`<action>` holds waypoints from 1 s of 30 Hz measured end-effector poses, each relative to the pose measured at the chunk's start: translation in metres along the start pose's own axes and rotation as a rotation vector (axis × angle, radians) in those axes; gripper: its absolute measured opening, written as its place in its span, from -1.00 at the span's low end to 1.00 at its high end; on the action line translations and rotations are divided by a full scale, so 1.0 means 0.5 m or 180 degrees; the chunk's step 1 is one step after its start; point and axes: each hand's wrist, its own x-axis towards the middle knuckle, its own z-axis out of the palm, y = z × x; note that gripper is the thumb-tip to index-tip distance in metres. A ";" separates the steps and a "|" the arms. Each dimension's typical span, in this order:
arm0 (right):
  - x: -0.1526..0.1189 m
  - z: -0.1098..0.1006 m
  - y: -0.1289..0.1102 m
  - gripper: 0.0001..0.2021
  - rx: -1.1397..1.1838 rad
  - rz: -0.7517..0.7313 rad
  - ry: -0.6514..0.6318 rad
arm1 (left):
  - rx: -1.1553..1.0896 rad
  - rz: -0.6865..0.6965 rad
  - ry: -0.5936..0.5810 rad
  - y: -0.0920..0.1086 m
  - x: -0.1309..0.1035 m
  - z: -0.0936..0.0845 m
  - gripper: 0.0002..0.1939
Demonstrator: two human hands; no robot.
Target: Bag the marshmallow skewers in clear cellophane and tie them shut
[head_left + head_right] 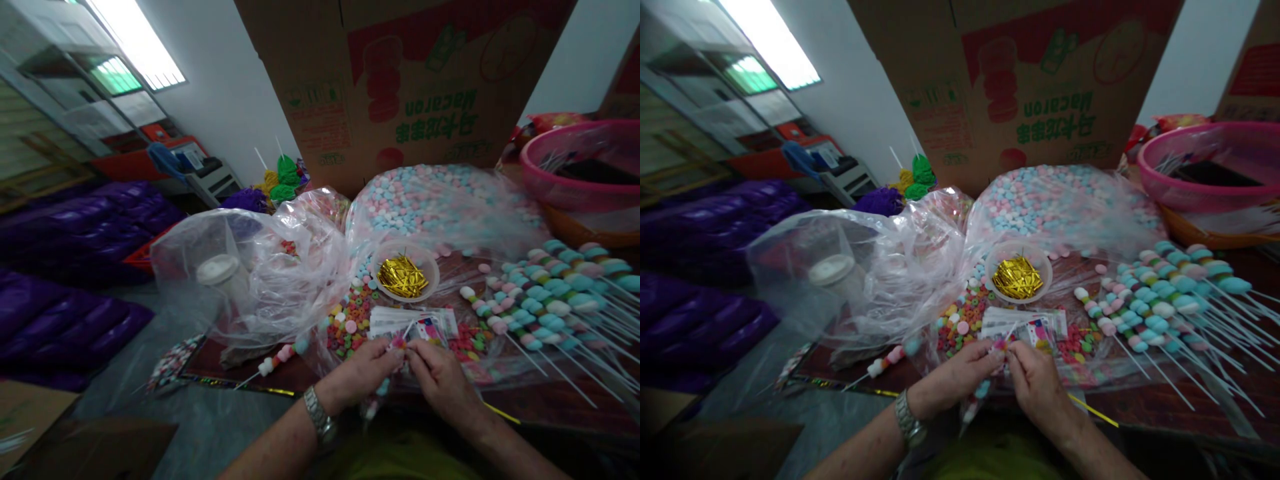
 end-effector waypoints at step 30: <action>0.003 -0.034 -0.025 -0.83 -0.0475 -0.0848 0.0451 | -0.2728 -0.0486 0.1279 0.050 0.073 -0.028 -0.71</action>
